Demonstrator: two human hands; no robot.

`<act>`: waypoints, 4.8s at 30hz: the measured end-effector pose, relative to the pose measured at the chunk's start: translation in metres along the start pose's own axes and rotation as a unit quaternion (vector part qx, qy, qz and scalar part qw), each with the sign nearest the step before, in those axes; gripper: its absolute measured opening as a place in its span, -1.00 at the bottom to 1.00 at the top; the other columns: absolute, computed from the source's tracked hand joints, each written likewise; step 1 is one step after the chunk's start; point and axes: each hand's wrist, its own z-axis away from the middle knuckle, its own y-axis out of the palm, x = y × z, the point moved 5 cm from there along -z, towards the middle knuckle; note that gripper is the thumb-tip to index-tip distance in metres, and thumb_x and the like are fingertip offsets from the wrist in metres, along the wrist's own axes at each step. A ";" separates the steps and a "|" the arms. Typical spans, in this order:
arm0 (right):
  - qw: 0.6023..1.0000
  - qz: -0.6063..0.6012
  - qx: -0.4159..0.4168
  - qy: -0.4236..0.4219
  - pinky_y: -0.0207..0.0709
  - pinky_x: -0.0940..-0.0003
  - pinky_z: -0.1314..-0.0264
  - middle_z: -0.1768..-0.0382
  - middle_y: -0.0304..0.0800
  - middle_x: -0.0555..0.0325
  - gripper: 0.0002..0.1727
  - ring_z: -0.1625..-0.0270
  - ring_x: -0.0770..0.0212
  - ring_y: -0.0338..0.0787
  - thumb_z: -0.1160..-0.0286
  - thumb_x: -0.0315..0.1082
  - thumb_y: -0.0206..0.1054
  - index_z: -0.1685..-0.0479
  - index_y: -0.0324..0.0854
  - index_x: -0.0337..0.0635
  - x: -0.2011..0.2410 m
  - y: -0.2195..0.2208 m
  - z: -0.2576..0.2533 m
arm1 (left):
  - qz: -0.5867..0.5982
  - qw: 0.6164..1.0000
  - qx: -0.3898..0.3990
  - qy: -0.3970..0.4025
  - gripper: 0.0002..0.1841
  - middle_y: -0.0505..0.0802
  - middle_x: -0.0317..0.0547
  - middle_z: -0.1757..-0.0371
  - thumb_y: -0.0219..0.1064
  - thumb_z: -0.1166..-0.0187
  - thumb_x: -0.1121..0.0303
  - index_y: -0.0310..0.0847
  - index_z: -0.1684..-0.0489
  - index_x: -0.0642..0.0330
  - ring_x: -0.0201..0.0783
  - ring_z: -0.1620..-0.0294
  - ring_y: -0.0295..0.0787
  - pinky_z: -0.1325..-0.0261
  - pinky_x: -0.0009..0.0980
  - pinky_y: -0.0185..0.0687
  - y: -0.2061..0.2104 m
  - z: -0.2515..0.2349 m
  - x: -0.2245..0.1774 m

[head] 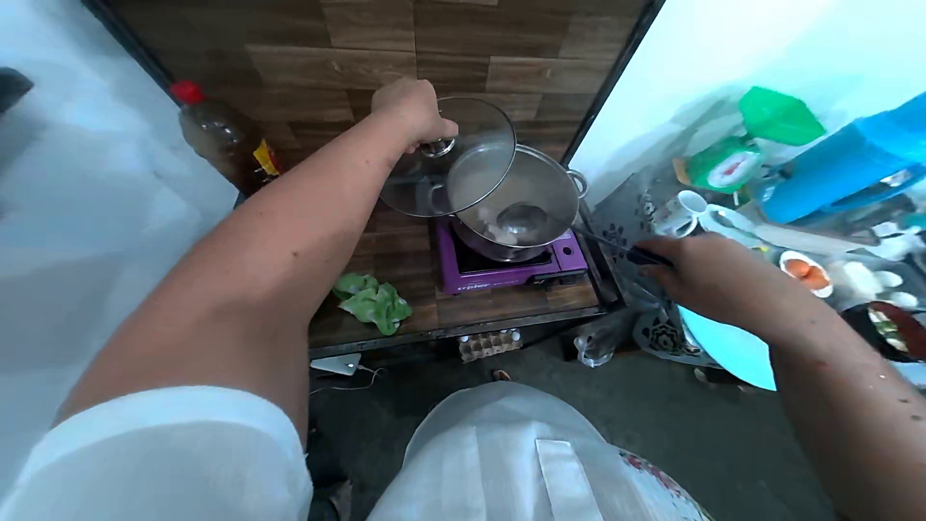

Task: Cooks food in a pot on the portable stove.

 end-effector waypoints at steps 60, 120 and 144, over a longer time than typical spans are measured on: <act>0.930 0.179 -0.285 -0.146 0.49 -0.38 0.20 -0.08 0.80 -0.27 -0.60 -0.06 -0.49 0.75 -0.53 -0.69 0.22 -0.24 0.72 -0.15 -0.062 -0.022 -0.076 | 0.022 0.999 0.007 -0.035 -0.35 0.84 0.36 0.20 0.30 -0.60 -0.20 0.75 0.05 0.40 0.30 0.17 0.83 0.00 0.38 0.61 0.021 0.017 0.045; 0.990 0.006 0.134 -0.053 0.66 0.13 0.39 0.44 0.73 0.06 -0.70 0.57 0.17 0.69 -0.85 -0.21 0.11 0.02 0.67 -0.23 -0.003 -0.047 -0.038 | 0.040 0.999 -0.005 0.001 -0.35 0.84 0.36 0.15 0.28 -0.61 -0.18 0.72 -0.01 0.41 0.27 0.15 0.84 -0.05 0.34 0.61 0.009 0.002 0.023; 0.996 0.031 0.078 -0.041 0.66 -0.24 0.12 0.26 0.81 -0.10 -0.68 0.15 -0.18 0.84 -0.80 -0.12 0.18 -0.19 0.69 -0.12 0.014 0.017 -0.057 | 0.023 1.000 -0.008 0.001 -0.36 0.84 0.34 0.20 0.27 -0.61 -0.19 0.73 0.10 0.40 0.29 0.17 0.82 0.00 0.37 0.59 0.015 -0.001 0.008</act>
